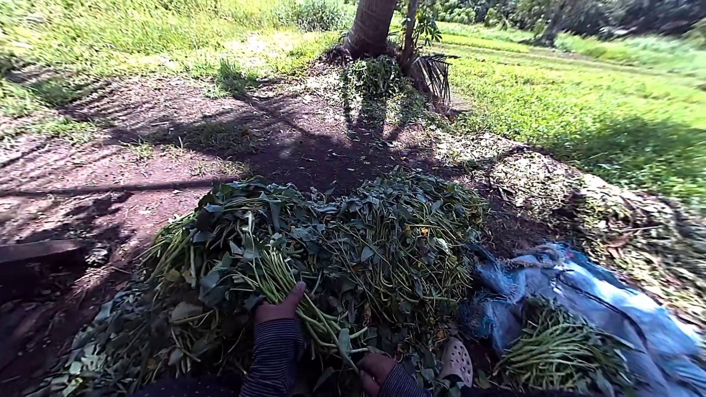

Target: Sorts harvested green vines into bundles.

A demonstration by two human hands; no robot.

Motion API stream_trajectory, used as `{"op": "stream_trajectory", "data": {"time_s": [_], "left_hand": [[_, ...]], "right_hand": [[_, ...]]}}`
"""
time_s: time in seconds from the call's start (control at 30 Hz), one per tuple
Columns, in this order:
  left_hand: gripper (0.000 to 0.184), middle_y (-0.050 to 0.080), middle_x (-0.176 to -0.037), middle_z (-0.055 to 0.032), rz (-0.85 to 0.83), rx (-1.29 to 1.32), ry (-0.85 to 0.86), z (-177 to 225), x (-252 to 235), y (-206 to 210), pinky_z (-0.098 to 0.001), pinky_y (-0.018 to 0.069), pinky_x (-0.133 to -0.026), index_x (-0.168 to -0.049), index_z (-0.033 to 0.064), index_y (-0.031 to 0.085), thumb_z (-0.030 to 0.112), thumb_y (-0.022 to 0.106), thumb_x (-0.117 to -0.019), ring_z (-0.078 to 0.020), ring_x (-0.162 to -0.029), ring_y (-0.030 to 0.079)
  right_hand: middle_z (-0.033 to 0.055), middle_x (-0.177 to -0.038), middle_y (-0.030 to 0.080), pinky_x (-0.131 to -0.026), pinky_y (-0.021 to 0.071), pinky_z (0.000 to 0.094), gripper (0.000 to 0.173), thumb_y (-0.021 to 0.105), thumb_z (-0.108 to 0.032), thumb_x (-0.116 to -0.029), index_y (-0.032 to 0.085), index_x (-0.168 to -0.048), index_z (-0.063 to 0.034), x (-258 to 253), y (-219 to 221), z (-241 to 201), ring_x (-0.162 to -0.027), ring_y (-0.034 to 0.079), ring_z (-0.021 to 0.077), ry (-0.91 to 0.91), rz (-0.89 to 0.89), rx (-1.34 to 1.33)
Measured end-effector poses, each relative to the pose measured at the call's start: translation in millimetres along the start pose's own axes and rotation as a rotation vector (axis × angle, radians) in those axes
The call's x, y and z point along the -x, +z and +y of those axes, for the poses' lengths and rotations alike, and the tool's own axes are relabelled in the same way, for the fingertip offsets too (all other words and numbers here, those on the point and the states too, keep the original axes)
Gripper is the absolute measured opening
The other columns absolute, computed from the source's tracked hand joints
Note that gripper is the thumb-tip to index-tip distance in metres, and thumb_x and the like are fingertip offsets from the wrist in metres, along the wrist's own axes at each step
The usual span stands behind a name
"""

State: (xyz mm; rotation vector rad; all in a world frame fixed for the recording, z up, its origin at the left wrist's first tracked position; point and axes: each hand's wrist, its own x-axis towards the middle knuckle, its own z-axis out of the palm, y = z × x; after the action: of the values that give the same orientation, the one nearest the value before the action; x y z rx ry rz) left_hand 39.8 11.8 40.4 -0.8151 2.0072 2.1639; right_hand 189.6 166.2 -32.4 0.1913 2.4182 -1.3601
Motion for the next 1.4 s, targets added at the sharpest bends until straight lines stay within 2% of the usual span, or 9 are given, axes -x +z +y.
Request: {"op": "stream_trajectory", "data": {"time_s": [0.1,0.17,0.33,0.43,0.7,0.9,1.03,1.27,1.4], "left_hand": [[0.040,0.074,-0.086,-0.0139,-0.002,-0.016,0.029,2,23,3,-0.0326,0.0636,-0.067,-0.120,-0.0084,0.058,0.004,0.079,-0.0884,-0.0188,-0.070,0.075],[0.036,0.073,-0.087,-0.0121,0.049,-0.040,0.090,4,24,1,-0.0306,0.0628,-0.070,-0.118,-0.0075,0.061,0.008,0.078,-0.0905,-0.0154,-0.072,0.074],[0.044,0.074,-0.102,-0.0182,-0.009,-0.535,0.184,10,2,-25,-0.0486,0.0548,-0.093,-0.112,-0.0026,0.070,0.032,0.083,-0.0877,-0.0280,-0.098,0.072],[0.057,0.068,-0.114,-0.0280,-0.009,-0.626,0.059,2,-9,-21,-0.0558,0.0459,-0.103,-0.120,-0.0104,0.064,0.034,0.082,-0.0890,-0.0389,-0.113,0.065],[0.044,0.076,-0.085,-0.0155,-0.063,-0.009,-0.109,-23,-32,-6,-0.0386,0.0637,-0.070,-0.125,-0.0102,0.054,0.001,0.077,-0.0892,-0.0247,-0.072,0.076],[0.053,0.074,-0.089,-0.0181,-0.169,0.062,-0.306,-41,-43,16,-0.0409,0.0641,-0.069,-0.129,-0.0091,0.051,0.006,0.081,-0.0877,-0.0266,-0.076,0.076],[0.078,0.066,-0.123,-0.0223,-0.282,-0.293,-0.342,-44,-39,18,-0.0425,0.0548,-0.097,-0.144,-0.0079,0.041,0.024,0.084,-0.0876,-0.0270,-0.109,0.068],[0.078,0.061,-0.133,-0.0255,-0.421,-0.815,-0.151,-28,-6,14,-0.0470,0.0435,-0.110,-0.136,-0.0080,0.054,0.039,0.087,-0.0832,-0.0330,-0.127,0.058],[0.081,0.060,-0.134,-0.0266,-0.436,-0.871,-0.041,-29,11,13,-0.0473,0.0426,-0.111,-0.136,-0.0082,0.054,0.040,0.088,-0.0810,-0.0344,-0.129,0.057]], "right_hand": [[0.0263,-0.132,0.063,-0.112,0.0423,0.0431,0.035,0.043,-0.008,-0.1075,0.056,-0.134,0.0108,-52,-24,10,-0.127,0.060,0.0304,0.505,0.026,-0.142],[0.0138,-0.102,0.057,-0.079,0.0480,0.0334,0.025,0.043,-0.008,-0.1075,0.055,-0.124,0.0065,-88,-37,38,-0.086,0.056,0.0181,0.726,0.207,-0.413],[0.0249,-0.127,0.067,-0.107,0.0457,0.0615,0.055,0.062,-0.044,-0.1008,0.064,-0.134,-0.0012,-64,-62,54,-0.121,0.064,0.0384,0.299,-0.279,0.210],[0.0250,-0.124,0.067,-0.105,0.0475,0.0601,0.052,0.059,-0.045,-0.1016,0.065,-0.129,-0.0004,-114,-102,15,-0.120,0.064,0.0398,0.252,0.003,0.341],[0.0249,-0.150,0.050,-0.116,0.0357,0.0590,0.043,0.060,-0.029,-0.1021,0.062,-0.140,-0.0099,-236,-144,-22,-0.141,0.046,0.0425,0.379,0.229,0.551],[0.0262,-0.130,0.063,-0.108,0.0474,0.0459,0.037,0.058,-0.018,-0.1041,0.060,-0.130,0.0082,-153,-105,-42,-0.122,0.063,0.0347,0.140,0.152,0.191],[0.0253,-0.121,0.067,-0.094,0.0555,0.0488,0.035,0.053,-0.013,-0.1068,0.054,-0.135,0.0071,-90,-66,-56,-0.101,0.071,0.0335,0.141,-0.053,0.073],[0.0132,-0.101,0.073,-0.053,0.0522,0.0327,0.048,0.034,-0.037,-0.1111,0.042,-0.147,-0.0059,-51,-40,-21,-0.057,0.062,0.0155,0.182,-0.173,-0.468],[0.0082,-0.088,0.063,-0.057,0.0522,0.0327,0.043,0.042,-0.035,-0.1115,0.049,-0.138,-0.0028,-52,-31,-23,-0.060,0.058,0.0144,0.281,-0.032,-0.676]]}}
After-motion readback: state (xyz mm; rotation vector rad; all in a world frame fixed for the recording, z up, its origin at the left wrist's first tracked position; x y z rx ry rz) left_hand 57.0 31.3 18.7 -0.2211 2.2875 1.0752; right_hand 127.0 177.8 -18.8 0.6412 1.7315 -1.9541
